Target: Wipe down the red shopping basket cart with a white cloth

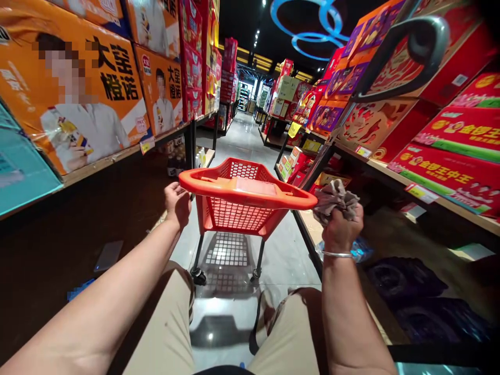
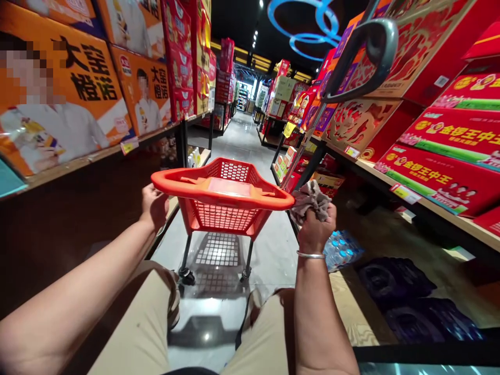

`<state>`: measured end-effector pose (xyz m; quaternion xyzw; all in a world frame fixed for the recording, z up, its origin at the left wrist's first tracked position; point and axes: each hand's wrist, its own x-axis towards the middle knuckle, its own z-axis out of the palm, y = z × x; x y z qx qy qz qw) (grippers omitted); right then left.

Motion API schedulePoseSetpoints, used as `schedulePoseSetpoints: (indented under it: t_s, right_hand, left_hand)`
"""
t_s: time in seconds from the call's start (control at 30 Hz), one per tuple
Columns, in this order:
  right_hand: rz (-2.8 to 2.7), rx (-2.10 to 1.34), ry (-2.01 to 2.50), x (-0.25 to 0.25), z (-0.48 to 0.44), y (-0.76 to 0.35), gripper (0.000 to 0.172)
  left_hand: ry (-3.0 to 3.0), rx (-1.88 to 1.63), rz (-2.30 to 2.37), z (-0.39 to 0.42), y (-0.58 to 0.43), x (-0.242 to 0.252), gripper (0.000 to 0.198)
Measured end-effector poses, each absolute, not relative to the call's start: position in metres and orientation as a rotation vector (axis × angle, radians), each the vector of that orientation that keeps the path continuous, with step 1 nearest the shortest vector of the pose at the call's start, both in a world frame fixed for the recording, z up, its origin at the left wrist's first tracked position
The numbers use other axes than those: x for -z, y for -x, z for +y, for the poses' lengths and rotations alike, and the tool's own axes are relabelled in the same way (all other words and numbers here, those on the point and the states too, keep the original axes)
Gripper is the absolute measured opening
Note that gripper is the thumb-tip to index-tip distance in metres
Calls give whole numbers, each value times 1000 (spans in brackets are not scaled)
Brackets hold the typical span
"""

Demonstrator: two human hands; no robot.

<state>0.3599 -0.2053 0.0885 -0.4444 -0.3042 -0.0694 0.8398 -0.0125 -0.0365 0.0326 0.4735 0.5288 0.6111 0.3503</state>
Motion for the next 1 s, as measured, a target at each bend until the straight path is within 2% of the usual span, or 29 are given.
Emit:
schedulePoseSetpoints:
  t_s: [0.1, 0.17, 0.23, 0.27, 0.33, 0.4, 0.47, 0.6, 0.73, 0.87, 1.0]
  right_hand:
    - [-765, 381, 948, -109, -223, -351, 32]
    - [-954, 419, 971, -119, -230, -337, 31]
    - [-1256, 316, 1020, -129, -234, -316, 27]
    - [-1419, 260, 1042, -134, -235, -304, 26]
    - [-1703, 197, 1053, -145, -232, -276, 31]
    - [-1889, 219, 1033, -153, -226, -249, 40]
    - [-2012, 281, 1048, -158, -220, -228, 43]
    - [-2122, 422, 1149, -162, -218, -230, 30]
    - [-2038, 408, 1156, -158, -231, -286, 12]
    - [-1731, 257, 1202, -144, -230, -330, 13]
    - [-1477, -1, 1122, -130, -224, -314, 19]
  left_hand:
    - [-1232, -1809, 1428, -50, 38, -58, 50]
    - [-1527, -2132, 1521, -68, 43, -81, 52]
    - [-1975, -2215, 1507, -92, 34, -106, 56]
    - [-2224, -2147, 1405, -104, 24, -117, 52]
    - [-2609, -1773, 1204, -124, -1, -132, 43]
    - [-2787, -1448, 1096, -138, -26, -137, 42]
    - [-2836, -1316, 1137, -144, -43, -136, 42]
    - [-2880, -1223, 1197, -142, -44, -131, 48]
    - [-2896, -1183, 1137, -136, -30, -133, 48]
    - [-2857, -1196, 1221, -134, -27, -138, 49]
    - [-2901, -1097, 1243, -143, -37, -148, 51]
